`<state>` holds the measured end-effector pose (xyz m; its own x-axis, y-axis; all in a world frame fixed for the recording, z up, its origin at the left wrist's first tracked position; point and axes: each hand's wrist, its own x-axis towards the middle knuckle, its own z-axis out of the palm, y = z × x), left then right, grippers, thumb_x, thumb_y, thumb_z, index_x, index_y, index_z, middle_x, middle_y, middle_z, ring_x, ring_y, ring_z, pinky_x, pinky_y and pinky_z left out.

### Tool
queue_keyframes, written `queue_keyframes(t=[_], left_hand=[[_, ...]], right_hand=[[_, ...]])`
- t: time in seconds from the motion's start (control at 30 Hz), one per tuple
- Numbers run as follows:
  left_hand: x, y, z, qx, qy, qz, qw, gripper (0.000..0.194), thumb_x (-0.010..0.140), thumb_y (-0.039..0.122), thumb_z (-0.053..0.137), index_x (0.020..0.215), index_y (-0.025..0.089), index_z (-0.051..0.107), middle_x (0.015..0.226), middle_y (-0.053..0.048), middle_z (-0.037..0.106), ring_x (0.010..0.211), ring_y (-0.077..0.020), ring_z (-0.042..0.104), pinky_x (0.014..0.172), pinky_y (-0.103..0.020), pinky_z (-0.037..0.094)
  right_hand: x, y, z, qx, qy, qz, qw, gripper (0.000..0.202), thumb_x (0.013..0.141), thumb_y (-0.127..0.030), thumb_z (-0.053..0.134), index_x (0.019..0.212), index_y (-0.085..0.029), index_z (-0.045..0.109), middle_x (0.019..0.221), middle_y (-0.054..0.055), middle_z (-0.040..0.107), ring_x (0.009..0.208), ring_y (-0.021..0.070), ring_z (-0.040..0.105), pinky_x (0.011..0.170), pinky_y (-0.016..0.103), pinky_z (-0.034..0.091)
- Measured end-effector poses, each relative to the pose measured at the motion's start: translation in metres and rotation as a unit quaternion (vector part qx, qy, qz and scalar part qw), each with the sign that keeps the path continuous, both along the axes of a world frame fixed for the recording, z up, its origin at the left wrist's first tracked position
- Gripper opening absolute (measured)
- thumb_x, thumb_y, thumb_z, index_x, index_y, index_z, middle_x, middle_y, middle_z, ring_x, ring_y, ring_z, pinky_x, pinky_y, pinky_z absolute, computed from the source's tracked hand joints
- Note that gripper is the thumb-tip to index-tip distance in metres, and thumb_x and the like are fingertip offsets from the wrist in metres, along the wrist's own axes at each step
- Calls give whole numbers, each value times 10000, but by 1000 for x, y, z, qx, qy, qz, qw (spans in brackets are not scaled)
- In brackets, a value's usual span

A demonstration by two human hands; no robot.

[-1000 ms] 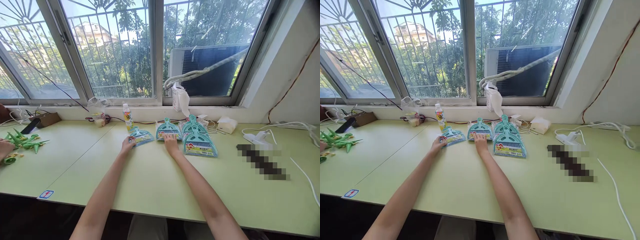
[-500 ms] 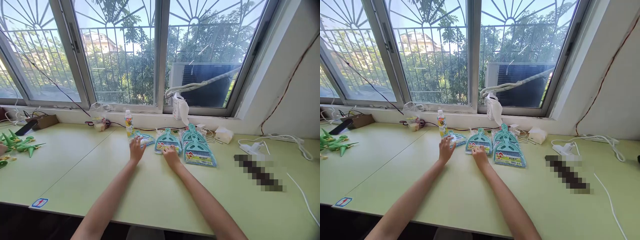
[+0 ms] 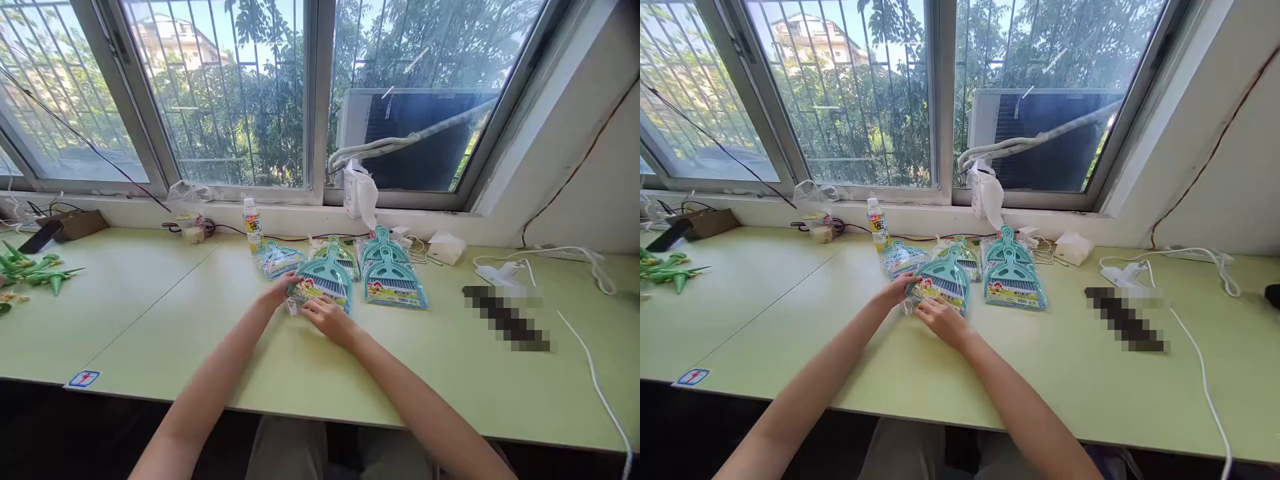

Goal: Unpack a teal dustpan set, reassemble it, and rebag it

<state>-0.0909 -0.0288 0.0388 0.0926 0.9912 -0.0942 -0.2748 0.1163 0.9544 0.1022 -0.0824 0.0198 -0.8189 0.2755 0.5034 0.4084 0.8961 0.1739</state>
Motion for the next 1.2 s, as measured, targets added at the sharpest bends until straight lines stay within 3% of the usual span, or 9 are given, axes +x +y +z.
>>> queue_keyframes(t=[0.13, 0.2, 0.3, 0.47, 0.7, 0.83, 0.93, 1.03, 1.2], left_hand=[[-3, 2, 2, -4, -113, 36, 993, 223, 665, 44, 709, 850, 128, 616, 767, -55, 705, 659, -169, 676, 685, -298, 559], [-1, 0, 2, -6, -138, 50, 989, 249, 648, -14, 682, 844, 119, 606, 794, -73, 713, 708, -194, 693, 743, -341, 569], [3, -4, 4, -14, -160, 81, 984, 292, 616, -77, 624, 824, 126, 598, 796, -67, 718, 759, -205, 703, 824, -376, 564], [10, -8, 7, -23, -158, 59, 985, 286, 631, -42, 595, 872, 107, 630, 831, -86, 723, 804, -218, 705, 867, -380, 551], [15, -12, 5, 39, -105, -33, 993, 449, 703, 136, 720, 1140, 186, 630, 1036, -63, 718, 959, -224, 677, 894, -355, 511], [11, -14, 6, 91, -52, -116, 988, 614, 667, 147, 782, 1243, 225, 586, 1146, -69, 686, 1080, -238, 633, 939, -349, 462], [8, -8, 3, 107, -42, -147, 982, 470, 739, 270, 763, 1186, 215, 631, 1141, -83, 684, 1067, -232, 627, 904, -327, 463], [4, 3, -3, 107, -63, -73, 990, 305, 826, 414, 670, 1035, 192, 692, 1020, -68, 712, 927, -191, 643, 804, -291, 488], [-2, 16, -6, 62, -110, 63, 990, 274, 872, 362, 601, 1036, 156, 676, 906, -70, 723, 861, -190, 664, 758, -283, 508]], right_hand=[[2, 9, -4, -98, 65, -62, 991, 177, 932, -138, 500, 969, -166, 671, 948, 95, 670, 907, 199, 638, 873, 350, 494], [5, 16, -6, -192, 161, -106, 962, 195, 948, -197, 483, 983, -168, 672, 975, 98, 679, 914, 198, 652, 843, 340, 513], [11, 27, -8, -345, 325, -148, 868, 238, 943, -251, 465, 963, -157, 682, 955, 96, 707, 834, 191, 690, 801, 342, 537], [17, 38, -8, -553, 495, -126, 658, 325, 758, -459, 681, 825, -141, 676, 794, 73, 721, 624, 172, 686, 690, 334, 563], [19, 44, -11, -539, 653, -108, 521, 406, 576, -461, 787, 812, -183, 610, 815, 27, 686, 744, 154, 654, 733, 315, 556], [25, 50, -14, -539, 646, -145, 522, 408, 549, -430, 788, 784, -208, 539, 792, 17, 653, 834, 190, 637, 652, 293, 530], [28, 52, -11, -513, 658, -128, 536, 430, 554, -433, 782, 827, -210, 536, 838, 38, 678, 876, 203, 635, 709, 321, 531], [28, 50, -6, -504, 667, -99, 541, 437, 561, -403, 790, 869, -211, 546, 877, 46, 706, 893, 204, 651, 781, 358, 546], [24, 43, 1, -549, 646, -76, 524, 475, 544, -344, 819, 925, -223, 562, 825, 14, 725, 785, 194, 684, 738, 397, 602]])
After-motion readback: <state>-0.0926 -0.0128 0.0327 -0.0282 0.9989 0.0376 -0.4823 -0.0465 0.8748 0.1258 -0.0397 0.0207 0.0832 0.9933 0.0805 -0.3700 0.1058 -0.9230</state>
